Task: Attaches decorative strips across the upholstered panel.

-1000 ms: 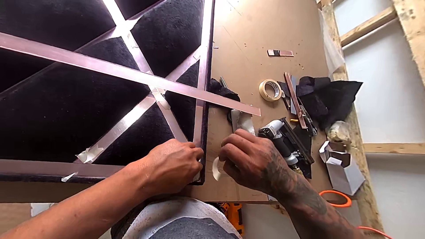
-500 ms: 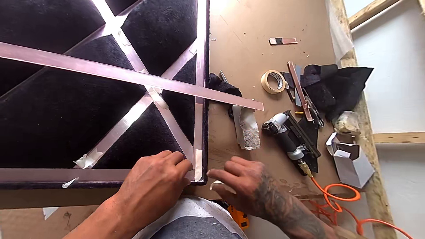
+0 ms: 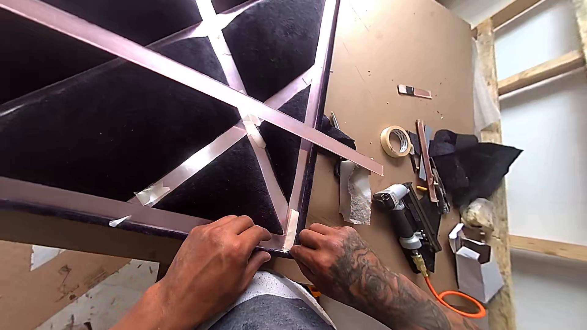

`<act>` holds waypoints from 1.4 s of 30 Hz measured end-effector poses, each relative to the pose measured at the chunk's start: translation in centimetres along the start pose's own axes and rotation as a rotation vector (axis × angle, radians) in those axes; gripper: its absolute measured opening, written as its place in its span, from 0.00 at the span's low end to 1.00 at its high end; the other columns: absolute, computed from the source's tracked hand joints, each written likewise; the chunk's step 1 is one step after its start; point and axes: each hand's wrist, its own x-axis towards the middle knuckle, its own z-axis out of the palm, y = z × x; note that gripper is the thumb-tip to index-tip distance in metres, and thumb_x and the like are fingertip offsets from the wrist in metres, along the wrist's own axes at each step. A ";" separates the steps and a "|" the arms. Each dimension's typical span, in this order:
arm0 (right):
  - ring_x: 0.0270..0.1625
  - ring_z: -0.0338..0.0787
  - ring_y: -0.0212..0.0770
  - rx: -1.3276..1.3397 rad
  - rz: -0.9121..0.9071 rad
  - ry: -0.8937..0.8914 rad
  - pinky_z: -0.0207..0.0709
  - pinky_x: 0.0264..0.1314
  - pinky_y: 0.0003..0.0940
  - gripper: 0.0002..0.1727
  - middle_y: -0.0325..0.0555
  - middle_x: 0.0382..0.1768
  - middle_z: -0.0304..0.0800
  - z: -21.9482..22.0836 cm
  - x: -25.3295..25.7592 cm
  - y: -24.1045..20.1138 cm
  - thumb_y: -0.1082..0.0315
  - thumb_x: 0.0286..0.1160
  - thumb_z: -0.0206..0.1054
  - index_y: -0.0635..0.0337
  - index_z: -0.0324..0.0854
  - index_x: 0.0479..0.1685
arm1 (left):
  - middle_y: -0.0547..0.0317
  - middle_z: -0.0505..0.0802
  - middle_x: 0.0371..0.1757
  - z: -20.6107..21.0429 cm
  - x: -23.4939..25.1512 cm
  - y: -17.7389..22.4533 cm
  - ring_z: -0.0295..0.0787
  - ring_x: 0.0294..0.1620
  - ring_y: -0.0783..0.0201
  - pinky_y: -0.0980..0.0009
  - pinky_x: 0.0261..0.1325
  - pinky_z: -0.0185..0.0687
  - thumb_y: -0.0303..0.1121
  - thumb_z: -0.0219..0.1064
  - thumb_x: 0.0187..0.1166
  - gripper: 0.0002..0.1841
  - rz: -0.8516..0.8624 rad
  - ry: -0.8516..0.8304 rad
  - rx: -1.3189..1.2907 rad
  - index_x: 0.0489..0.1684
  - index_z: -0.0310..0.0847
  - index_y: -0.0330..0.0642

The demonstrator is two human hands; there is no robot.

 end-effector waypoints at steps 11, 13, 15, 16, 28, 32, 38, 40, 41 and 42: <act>0.27 0.83 0.38 -0.077 -0.019 -0.027 0.70 0.18 0.32 0.11 0.37 0.25 0.78 -0.1 1.3 0.7 0.60 0.77 0.60 0.49 0.81 0.27 | 0.77 0.90 0.35 0.3 -1.2 0.3 0.87 0.37 0.75 0.74 0.35 0.82 0.54 0.64 0.81 0.14 -0.052 0.100 -0.042 0.44 0.93 0.63; 0.29 0.83 0.37 -0.058 -0.002 -0.006 0.70 0.20 0.31 0.10 0.36 0.27 0.78 -0.8 1.3 1.1 0.59 0.77 0.61 0.48 0.82 0.29 | 0.75 0.90 0.35 0.6 -1.1 0.7 0.87 0.37 0.73 0.73 0.35 0.82 0.52 0.62 0.83 0.14 -0.045 0.103 -0.038 0.44 0.93 0.62; 0.31 0.83 0.35 -0.024 0.012 -0.001 0.72 0.22 0.30 0.09 0.34 0.28 0.80 -1.5 1.2 1.6 0.59 0.77 0.62 0.46 0.85 0.31 | 0.73 0.89 0.34 1.3 -0.9 1.0 0.86 0.36 0.70 0.71 0.35 0.81 0.49 0.61 0.85 0.13 -0.026 0.098 -0.034 0.45 0.93 0.61; 0.32 0.84 0.34 -0.005 0.018 -0.005 0.73 0.24 0.30 0.09 0.33 0.28 0.81 -1.8 1.1 1.9 0.59 0.77 0.62 0.46 0.86 0.33 | 0.72 0.89 0.34 1.6 -0.7 1.2 0.86 0.36 0.70 0.71 0.35 0.80 0.47 0.60 0.86 0.13 -0.019 0.098 -0.030 0.45 0.93 0.61; 0.38 0.84 0.34 0.025 0.279 0.193 0.78 0.33 0.32 0.10 0.29 0.33 0.85 -1.5 2.3 2.3 0.59 0.72 0.68 0.44 0.89 0.48 | 0.75 0.89 0.35 3.0 0.1 1.1 0.87 0.36 0.73 0.73 0.33 0.83 0.50 0.59 0.84 0.14 -0.034 0.069 -0.048 0.46 0.92 0.62; 0.38 0.81 0.36 0.017 0.093 0.184 0.72 0.30 0.31 0.14 0.32 0.32 0.83 -1.9 3.5 3.1 0.60 0.76 0.66 0.38 0.93 0.56 | 0.75 0.90 0.36 3.0 -0.2 0.8 0.88 0.38 0.74 0.74 0.35 0.84 0.49 0.60 0.84 0.13 -0.040 0.075 -0.071 0.47 0.93 0.62; 0.38 0.81 0.39 -0.037 -0.152 0.081 0.72 0.31 0.34 0.16 0.37 0.34 0.81 -2.0 4.0 5.2 0.62 0.77 0.66 0.39 0.93 0.59 | 0.76 0.90 0.37 3.2 -0.6 0.4 0.88 0.39 0.75 0.74 0.37 0.85 0.49 0.60 0.85 0.13 -0.034 0.066 -0.095 0.49 0.92 0.63; 0.40 0.81 0.41 -0.053 -0.231 0.044 0.73 0.32 0.35 0.14 0.38 0.35 0.82 -2.5 4.6 5.6 0.62 0.78 0.65 0.43 0.93 0.56 | 0.75 0.90 0.37 3.3 -0.6 0.4 0.88 0.39 0.74 0.74 0.37 0.85 0.48 0.60 0.85 0.13 -0.035 0.072 -0.098 0.48 0.92 0.63; 0.40 0.82 0.42 -0.063 -0.265 0.026 0.73 0.33 0.36 0.12 0.39 0.36 0.82 -2.8 4.9 5.8 0.63 0.78 0.65 0.45 0.93 0.53 | 0.75 0.90 0.37 3.3 -0.6 0.4 0.88 0.39 0.74 0.73 0.37 0.85 0.48 0.60 0.85 0.13 -0.038 0.071 -0.097 0.49 0.92 0.63; 0.40 0.82 0.42 -0.074 -0.293 0.005 0.74 0.33 0.36 0.11 0.39 0.36 0.83 -3.1 5.2 5.9 0.64 0.77 0.64 0.47 0.92 0.48 | 0.75 0.90 0.37 3.3 -0.7 0.4 0.88 0.39 0.74 0.73 0.37 0.84 0.48 0.60 0.85 0.13 -0.041 0.072 -0.096 0.49 0.92 0.63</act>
